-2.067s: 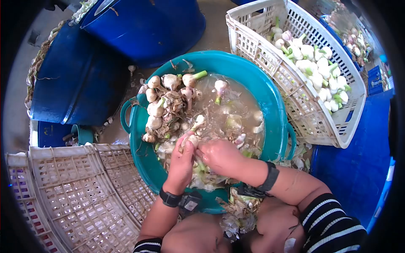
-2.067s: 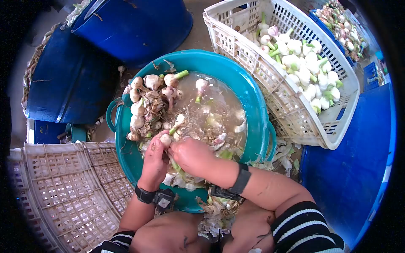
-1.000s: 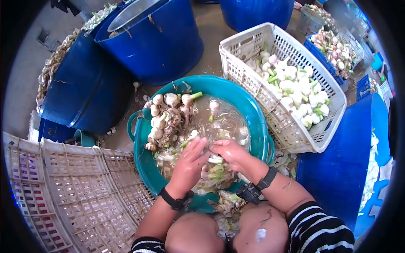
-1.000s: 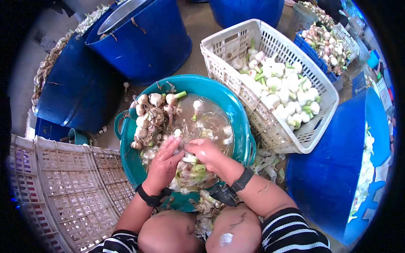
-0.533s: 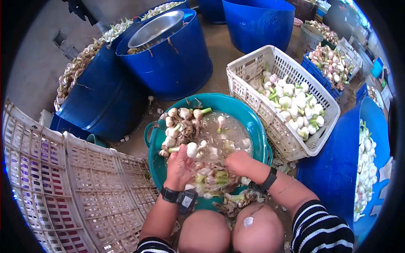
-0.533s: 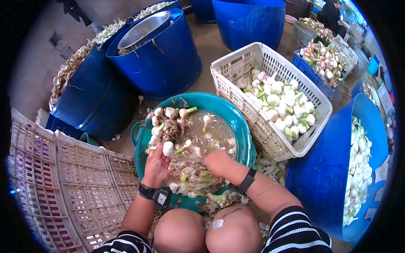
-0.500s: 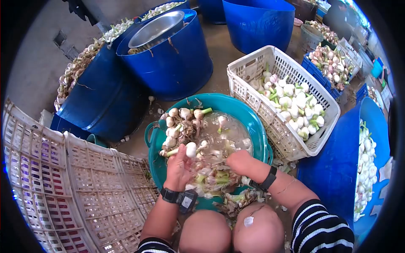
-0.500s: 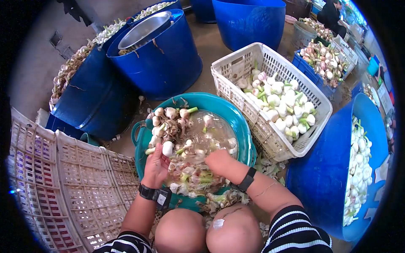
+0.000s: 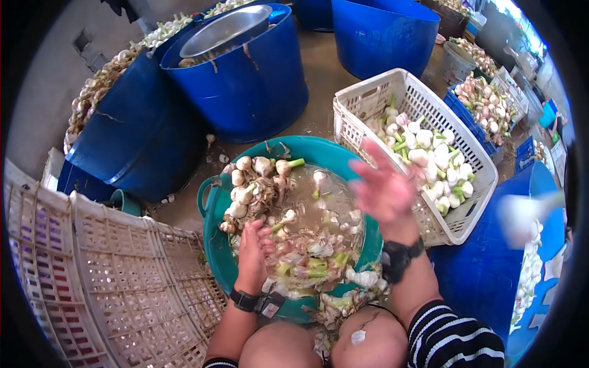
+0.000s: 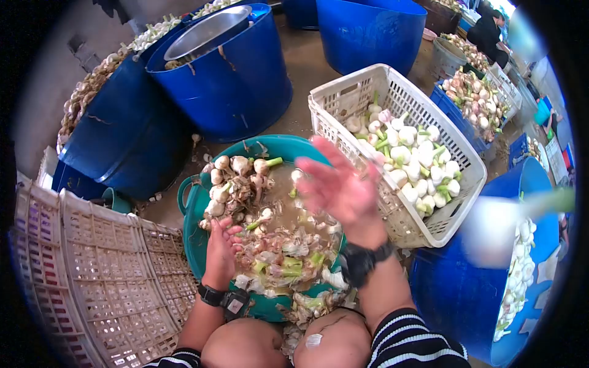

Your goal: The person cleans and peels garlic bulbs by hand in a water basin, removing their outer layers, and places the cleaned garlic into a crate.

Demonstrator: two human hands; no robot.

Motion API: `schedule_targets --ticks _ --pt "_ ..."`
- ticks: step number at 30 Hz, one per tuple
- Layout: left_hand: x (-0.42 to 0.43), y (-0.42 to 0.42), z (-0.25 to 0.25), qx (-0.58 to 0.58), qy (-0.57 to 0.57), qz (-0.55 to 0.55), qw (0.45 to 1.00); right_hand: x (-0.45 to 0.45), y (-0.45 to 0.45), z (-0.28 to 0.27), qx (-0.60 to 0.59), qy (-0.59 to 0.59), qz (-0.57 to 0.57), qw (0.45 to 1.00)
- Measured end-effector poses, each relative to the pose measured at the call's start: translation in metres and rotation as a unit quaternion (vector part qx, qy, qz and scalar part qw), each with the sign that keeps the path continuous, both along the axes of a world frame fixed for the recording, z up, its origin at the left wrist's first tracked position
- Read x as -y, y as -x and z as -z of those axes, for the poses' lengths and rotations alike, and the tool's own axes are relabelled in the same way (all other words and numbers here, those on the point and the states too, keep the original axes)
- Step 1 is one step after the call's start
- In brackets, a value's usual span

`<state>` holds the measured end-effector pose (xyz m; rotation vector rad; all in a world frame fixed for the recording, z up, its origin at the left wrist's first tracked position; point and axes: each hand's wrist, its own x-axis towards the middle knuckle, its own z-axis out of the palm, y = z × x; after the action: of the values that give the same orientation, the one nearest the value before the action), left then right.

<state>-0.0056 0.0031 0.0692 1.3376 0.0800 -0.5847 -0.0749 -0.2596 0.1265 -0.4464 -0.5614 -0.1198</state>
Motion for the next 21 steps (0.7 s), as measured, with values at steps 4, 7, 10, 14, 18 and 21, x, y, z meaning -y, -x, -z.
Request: schedule_targets --ticks 4,7,10,14,18,21 --pt "0.007 -0.002 0.015 -0.033 -0.025 0.024 0.999 0.009 -0.081 0.155 -0.579 0.224 0.264 0.738" --pt "0.013 -0.004 0.027 -0.061 -0.029 0.029 0.997 -0.016 -0.103 0.192 -0.653 0.413 0.268 0.576" --pt "0.017 -0.005 0.034 -0.060 -0.048 0.050 0.996 -0.009 -0.122 0.316 -0.633 0.423 0.250 0.598" --pt "0.021 -0.015 0.035 -0.020 -0.078 0.019 0.997 -0.050 -0.079 0.195 -0.509 0.481 0.165 0.694" --pt "0.019 -0.027 0.034 -0.071 -0.031 0.010 0.997 -0.110 -0.033 0.102 -0.268 0.720 0.168 0.617" --pt "0.020 -0.023 0.039 -0.028 -0.044 0.015 0.999 -0.122 -0.022 0.098 -0.172 0.778 0.199 0.571"
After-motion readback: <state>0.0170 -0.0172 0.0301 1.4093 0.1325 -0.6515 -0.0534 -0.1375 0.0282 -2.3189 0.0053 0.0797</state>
